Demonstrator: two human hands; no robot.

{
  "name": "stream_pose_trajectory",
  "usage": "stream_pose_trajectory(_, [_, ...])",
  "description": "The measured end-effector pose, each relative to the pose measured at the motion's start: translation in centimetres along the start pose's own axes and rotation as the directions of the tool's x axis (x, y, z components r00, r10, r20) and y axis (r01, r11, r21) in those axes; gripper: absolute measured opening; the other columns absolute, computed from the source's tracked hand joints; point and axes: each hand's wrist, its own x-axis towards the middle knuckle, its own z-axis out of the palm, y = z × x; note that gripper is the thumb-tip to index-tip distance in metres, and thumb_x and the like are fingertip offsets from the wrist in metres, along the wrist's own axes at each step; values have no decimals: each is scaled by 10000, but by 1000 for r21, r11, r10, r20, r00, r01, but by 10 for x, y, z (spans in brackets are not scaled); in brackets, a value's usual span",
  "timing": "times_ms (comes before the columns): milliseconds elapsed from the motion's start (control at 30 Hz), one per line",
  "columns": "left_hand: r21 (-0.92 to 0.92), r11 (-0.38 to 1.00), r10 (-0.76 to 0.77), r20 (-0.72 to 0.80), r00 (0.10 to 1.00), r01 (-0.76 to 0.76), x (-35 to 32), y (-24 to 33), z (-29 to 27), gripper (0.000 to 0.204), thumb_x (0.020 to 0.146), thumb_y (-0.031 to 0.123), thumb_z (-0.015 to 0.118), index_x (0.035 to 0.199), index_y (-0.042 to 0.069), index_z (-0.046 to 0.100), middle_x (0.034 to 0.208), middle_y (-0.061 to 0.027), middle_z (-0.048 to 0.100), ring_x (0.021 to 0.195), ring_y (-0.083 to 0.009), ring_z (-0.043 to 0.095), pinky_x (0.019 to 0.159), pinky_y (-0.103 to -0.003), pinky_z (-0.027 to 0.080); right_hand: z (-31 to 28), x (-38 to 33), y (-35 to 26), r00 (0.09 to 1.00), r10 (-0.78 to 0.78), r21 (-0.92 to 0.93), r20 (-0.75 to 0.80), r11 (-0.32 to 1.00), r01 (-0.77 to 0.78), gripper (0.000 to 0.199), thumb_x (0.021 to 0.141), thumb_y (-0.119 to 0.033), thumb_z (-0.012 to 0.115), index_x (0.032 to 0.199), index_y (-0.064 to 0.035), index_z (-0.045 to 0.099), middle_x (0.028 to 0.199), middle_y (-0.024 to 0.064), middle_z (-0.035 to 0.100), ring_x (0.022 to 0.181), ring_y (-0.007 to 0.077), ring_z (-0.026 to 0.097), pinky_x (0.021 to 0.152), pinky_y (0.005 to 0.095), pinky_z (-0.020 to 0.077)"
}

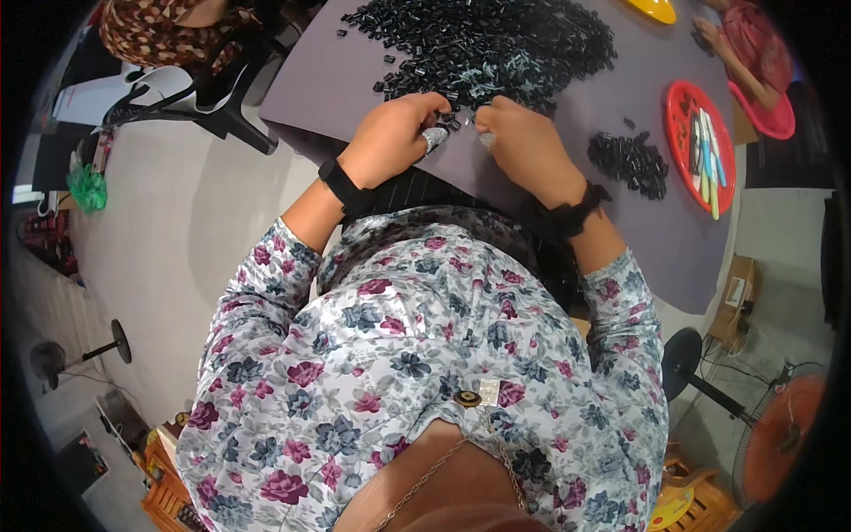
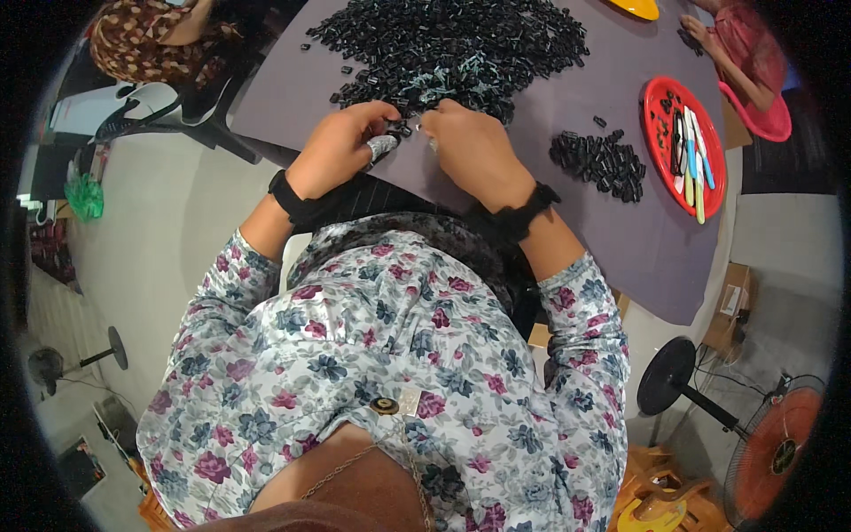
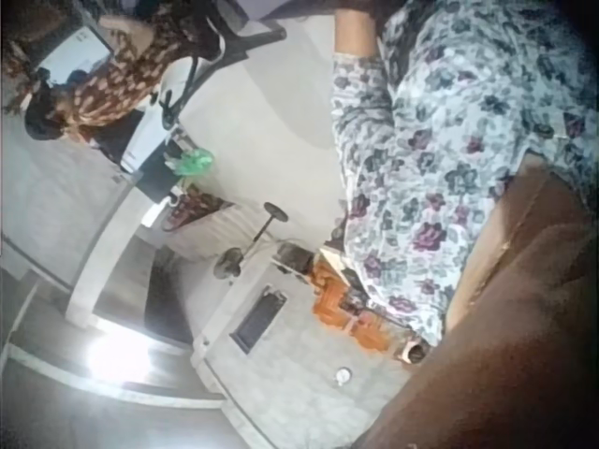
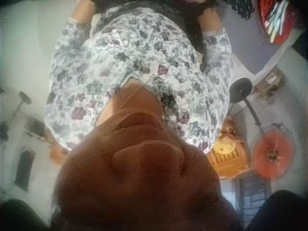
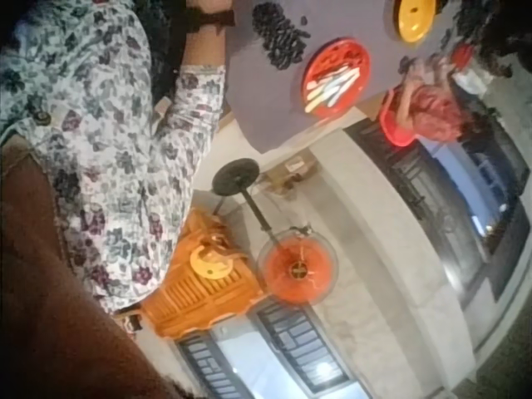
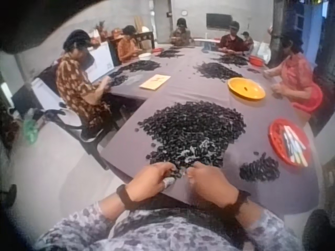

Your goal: Sorting small black plastic components into groups on a workbench.

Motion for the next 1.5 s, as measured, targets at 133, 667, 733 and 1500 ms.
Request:
stream_pose_trajectory(133, [31,995,97,-16,995,-97,5,-14,10,438,746,-132,560,1151,4,658,1027,-168,684,921,-319,691,810,-381,546,-8,-13,7,994,108,-1,18,994,-108,213,805,37,617,990,-65,641,940,126,632,860,378,644,740,448,515])
stream_pose_trajectory(667, [76,991,114,-51,992,-110,7,2,1,417,744,-131,551,1117,0,684,1043,-152,645,940,-332,671,819,-382,545,11,2,-9,993,-55,13,-101,998,56,164,825,-32,596,966,-58,677,890,135,617,841,363,650,721,465,524])
stream_pose_trajectory(733, [95,990,113,-82,990,-105,8,-3,-1,419,755,-128,558,1134,1,684,1064,-149,661,953,-321,679,830,-369,547,19,7,-10,999,-44,-40,-25,998,43,149,833,-34,586,955,-46,670,882,143,614,823,366,651,710,469,523])
stream_pose_trajectory(1500, [181,977,124,-38,991,-116,17,-12,4,310,778,-77,606,1042,49,710,976,-138,673,953,-376,663,816,-453,527,-16,-36,-17,985,142,238,-95,964,-116,255,832,53,602,1047,-83,619,990,113,603,866,356,661,735,444,530])
